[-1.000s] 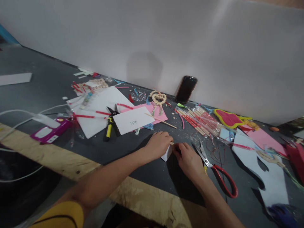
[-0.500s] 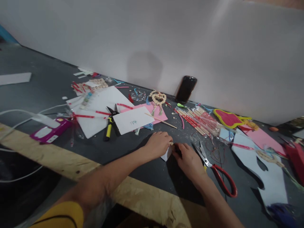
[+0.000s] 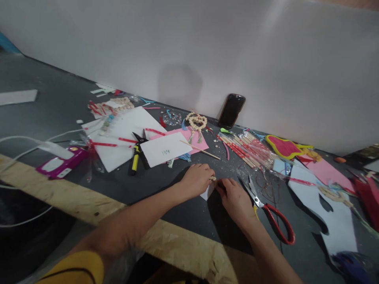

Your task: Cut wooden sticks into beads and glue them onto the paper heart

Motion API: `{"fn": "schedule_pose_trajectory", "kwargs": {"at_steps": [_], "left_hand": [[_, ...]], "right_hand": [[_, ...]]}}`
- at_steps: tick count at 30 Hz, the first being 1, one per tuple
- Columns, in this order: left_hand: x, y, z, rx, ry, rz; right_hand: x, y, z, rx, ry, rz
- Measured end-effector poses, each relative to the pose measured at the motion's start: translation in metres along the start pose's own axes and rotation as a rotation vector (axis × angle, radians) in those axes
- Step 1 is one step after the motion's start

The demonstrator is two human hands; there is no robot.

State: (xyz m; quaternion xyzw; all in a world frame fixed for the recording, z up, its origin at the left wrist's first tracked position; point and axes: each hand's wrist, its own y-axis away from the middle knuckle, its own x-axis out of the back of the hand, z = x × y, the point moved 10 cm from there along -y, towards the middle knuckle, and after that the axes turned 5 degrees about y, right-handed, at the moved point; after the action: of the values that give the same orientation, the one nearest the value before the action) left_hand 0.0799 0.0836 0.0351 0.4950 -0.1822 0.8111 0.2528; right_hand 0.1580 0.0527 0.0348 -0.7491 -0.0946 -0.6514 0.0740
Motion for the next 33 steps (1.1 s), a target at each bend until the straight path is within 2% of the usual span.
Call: {"fn": "schedule_pose_trajectory", "kwargs": {"at_steps": [33], "left_hand": [[-0.0007,0.0021,0.0000,0.004,-0.005,-0.001]], "right_hand": [[0.0006,-0.0023,-0.0013,0.003,0.000,-0.021]]}}
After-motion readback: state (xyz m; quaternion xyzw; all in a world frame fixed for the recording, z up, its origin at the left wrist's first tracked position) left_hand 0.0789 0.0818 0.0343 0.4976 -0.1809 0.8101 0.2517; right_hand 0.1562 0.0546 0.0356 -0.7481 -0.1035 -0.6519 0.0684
